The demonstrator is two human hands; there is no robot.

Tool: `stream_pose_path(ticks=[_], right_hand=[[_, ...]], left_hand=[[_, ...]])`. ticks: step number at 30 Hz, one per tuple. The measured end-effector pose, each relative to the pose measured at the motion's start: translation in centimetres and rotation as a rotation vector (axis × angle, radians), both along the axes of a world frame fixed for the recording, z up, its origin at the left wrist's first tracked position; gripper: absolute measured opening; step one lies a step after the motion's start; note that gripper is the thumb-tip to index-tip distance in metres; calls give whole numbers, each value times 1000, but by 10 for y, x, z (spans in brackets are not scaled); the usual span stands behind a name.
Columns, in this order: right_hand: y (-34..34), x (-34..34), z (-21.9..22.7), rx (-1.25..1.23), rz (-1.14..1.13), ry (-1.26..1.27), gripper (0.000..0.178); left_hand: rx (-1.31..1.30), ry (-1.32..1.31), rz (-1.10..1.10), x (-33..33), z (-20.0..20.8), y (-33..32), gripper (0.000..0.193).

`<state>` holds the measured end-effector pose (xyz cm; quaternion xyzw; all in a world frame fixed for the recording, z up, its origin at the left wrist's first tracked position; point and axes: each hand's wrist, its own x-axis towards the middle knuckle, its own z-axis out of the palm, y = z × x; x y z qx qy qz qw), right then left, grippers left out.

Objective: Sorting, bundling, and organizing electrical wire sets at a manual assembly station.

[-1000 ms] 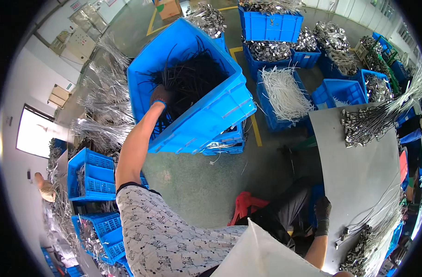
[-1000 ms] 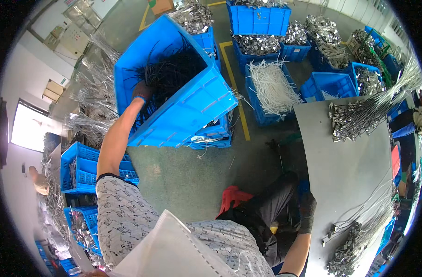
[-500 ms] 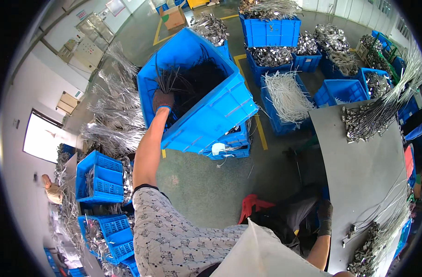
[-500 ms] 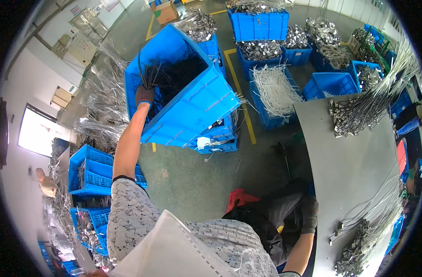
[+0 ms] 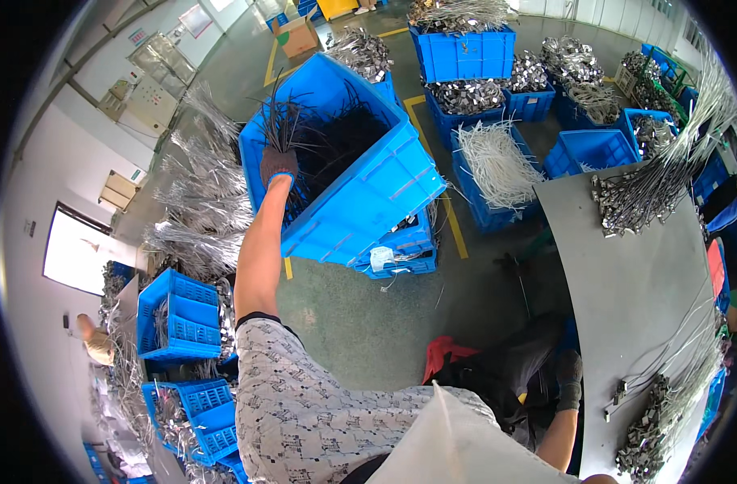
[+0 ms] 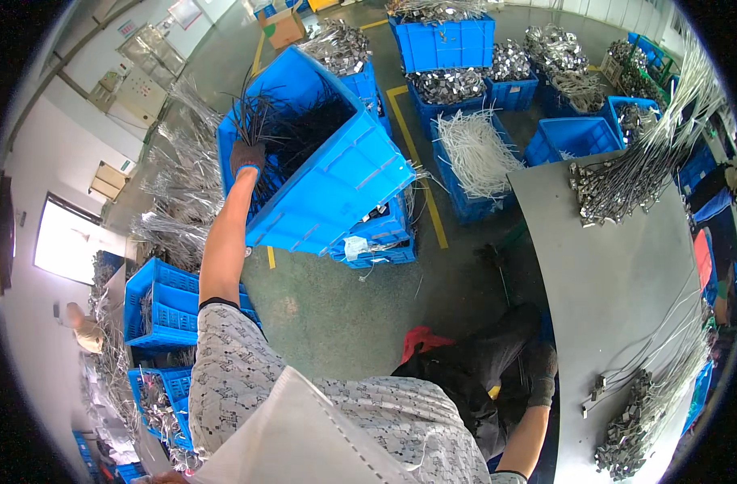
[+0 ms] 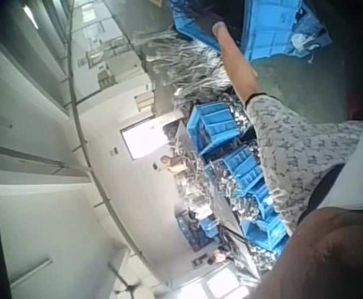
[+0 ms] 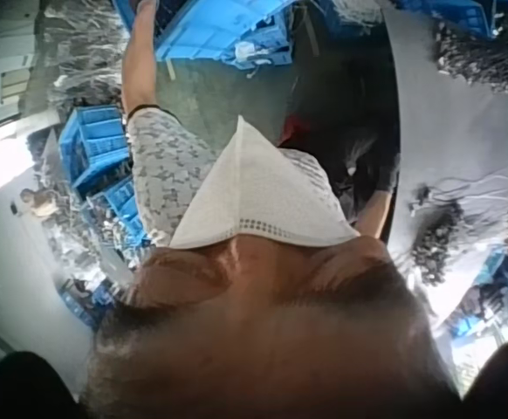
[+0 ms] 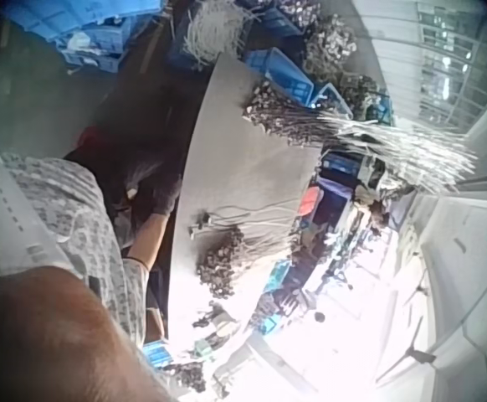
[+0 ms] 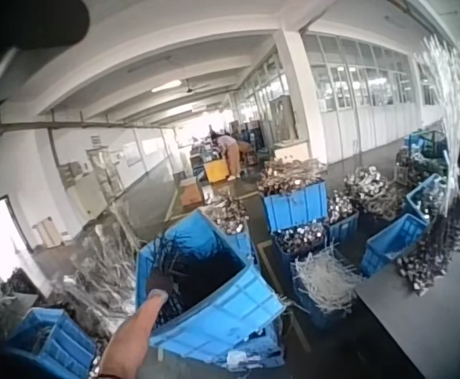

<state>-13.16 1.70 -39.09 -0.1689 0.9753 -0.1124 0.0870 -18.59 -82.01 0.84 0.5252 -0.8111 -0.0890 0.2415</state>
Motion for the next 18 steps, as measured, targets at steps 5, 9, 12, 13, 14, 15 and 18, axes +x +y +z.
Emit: stream_pose_path(ticks=[5, 9, 12, 13, 14, 15, 18], right_hand=[[6, 3, -9, 27, -70, -93, 16], [-1, 12, 14, 46, 48, 14, 16], [8, 16, -6, 97, 50, 28, 17], [7, 19, -7, 94, 48, 26, 17], [5, 20, -8, 76, 17, 50, 18], [6, 24, -10, 61, -18, 73, 20], [13, 32, -12, -91, -34, 112, 26]], left_hand=[[-71, 67, -23, -1, -1, 5, 47], [-145, 196, 1, 6, 10, 21, 43], [-216, 273, -5, 1, 14, 20, 41], [-249, 305, -7, 1, 17, 17, 40], [-252, 303, -9, 1, 19, 15, 40], [-278, 326, -19, 0, 22, 15, 41], [-309, 356, -25, -4, 34, 18, 43]])
